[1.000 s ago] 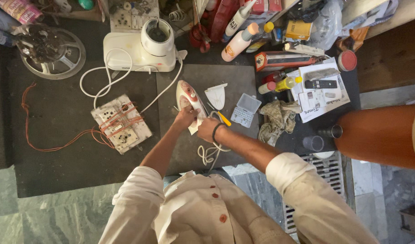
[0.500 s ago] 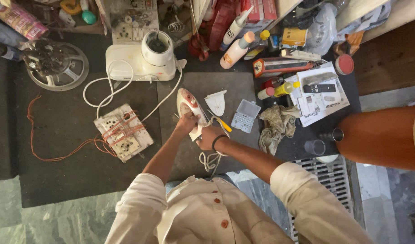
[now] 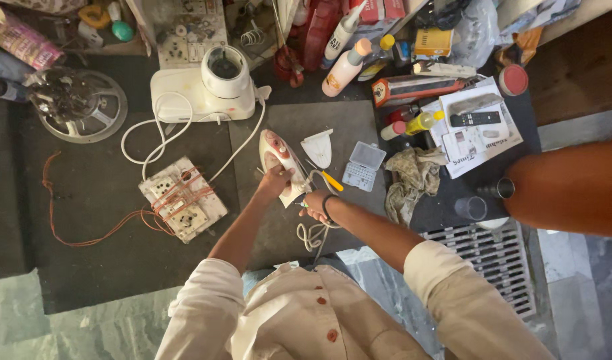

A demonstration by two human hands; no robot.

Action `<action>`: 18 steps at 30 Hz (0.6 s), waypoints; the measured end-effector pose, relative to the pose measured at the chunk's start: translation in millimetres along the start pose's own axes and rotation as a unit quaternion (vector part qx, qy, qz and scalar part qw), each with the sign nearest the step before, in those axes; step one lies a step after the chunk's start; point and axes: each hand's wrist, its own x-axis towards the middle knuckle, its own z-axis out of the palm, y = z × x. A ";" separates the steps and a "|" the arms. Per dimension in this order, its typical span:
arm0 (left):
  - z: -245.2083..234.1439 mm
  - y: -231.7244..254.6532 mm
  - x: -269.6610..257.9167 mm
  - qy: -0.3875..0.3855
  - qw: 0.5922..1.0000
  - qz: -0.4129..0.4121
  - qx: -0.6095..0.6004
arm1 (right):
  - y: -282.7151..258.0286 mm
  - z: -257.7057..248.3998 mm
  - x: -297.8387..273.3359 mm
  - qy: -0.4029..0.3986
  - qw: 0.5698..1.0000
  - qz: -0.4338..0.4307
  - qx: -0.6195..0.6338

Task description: The person disassembles a white electric iron on a cluttered workbench using a screwdriver and pliers. They remove the bottom plate, manipulate the internal components and cord, and then reassemble the iron by screwing the plate back on.

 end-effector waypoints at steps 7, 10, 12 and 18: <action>-3.1 4.1 0.2 0.003 0.999 0.018 0.034 | 28.9 31.0 -9.3 0.269 0.547 -0.355 -0.709; -4.4 7.7 -5.4 -0.003 0.998 0.003 0.059 | 54.1 47.5 -43.1 0.315 0.484 -0.397 -0.713; -5.6 6.9 -6.4 0.006 0.998 0.026 0.055 | 64.5 58.3 -61.2 0.318 0.452 -0.395 -0.734; -3.6 3.8 -1.9 -0.007 0.999 0.031 -0.001 | 78.9 67.5 -86.4 0.307 0.430 -0.393 -0.752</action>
